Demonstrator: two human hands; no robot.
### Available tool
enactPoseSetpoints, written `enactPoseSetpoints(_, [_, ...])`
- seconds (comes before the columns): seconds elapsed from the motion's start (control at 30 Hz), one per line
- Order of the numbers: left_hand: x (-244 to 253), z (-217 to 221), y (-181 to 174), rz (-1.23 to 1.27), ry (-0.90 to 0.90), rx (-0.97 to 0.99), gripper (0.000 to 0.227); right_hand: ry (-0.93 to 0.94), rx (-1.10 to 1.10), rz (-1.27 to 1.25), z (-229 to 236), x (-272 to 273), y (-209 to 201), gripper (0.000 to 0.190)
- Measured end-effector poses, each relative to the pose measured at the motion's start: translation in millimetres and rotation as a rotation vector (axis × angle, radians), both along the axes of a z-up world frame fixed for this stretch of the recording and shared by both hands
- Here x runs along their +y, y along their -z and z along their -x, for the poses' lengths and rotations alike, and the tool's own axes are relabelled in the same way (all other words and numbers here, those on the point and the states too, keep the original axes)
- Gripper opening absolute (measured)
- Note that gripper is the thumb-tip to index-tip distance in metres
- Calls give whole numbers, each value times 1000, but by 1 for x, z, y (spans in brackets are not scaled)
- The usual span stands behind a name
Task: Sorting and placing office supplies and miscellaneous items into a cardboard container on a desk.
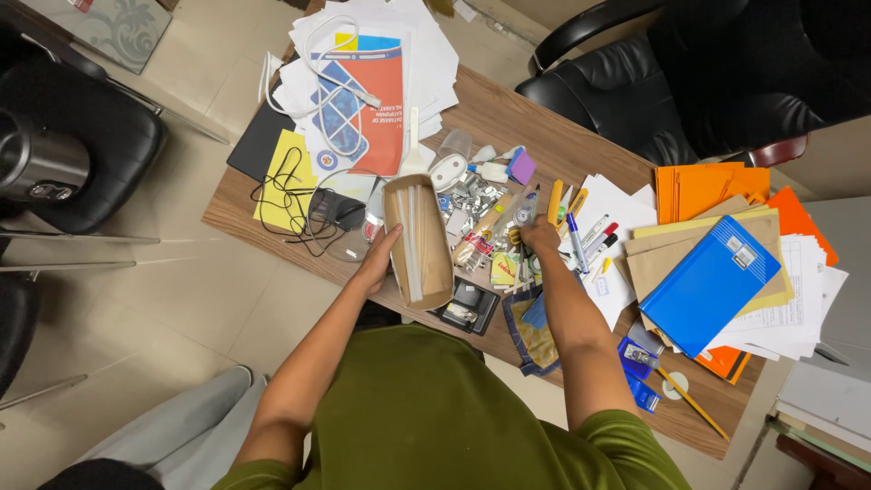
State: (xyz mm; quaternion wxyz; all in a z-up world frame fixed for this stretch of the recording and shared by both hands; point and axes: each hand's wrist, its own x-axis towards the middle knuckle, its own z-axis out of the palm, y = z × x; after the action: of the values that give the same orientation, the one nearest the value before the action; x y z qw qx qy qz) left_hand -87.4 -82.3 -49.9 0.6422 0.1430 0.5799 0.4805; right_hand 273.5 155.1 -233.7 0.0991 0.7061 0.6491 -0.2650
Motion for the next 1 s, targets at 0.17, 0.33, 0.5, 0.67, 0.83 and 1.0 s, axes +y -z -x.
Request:
enactPoseSetpoints(0.17, [2, 4, -17, 49, 9, 10, 87, 42, 95, -168, -17, 5, 17, 51])
enactPoseSetpoints(0.33, [8, 6, -3, -5, 27, 33, 85, 47, 251, -503, 27, -48, -128, 31])
enactPoseSetpoints(0.5, [29, -12, -35, -40, 95, 72, 87, -128, 492, -399, 98, -143, -288, 28])
enactPoseSetpoints(0.67, [38, -30, -15, -99, 181, 139, 93, -270, 359, -268, 125, -188, -263, 28])
enactPoseSetpoints(0.83, [37, -37, -7, -158, 285, 247, 96, -265, 237, -283, 144, -188, -225, 34])
enactPoseSetpoints(1.0, [34, -30, -34, 10, 308, 175, 101, -162, 217, -382, 152, -187, -211, 49])
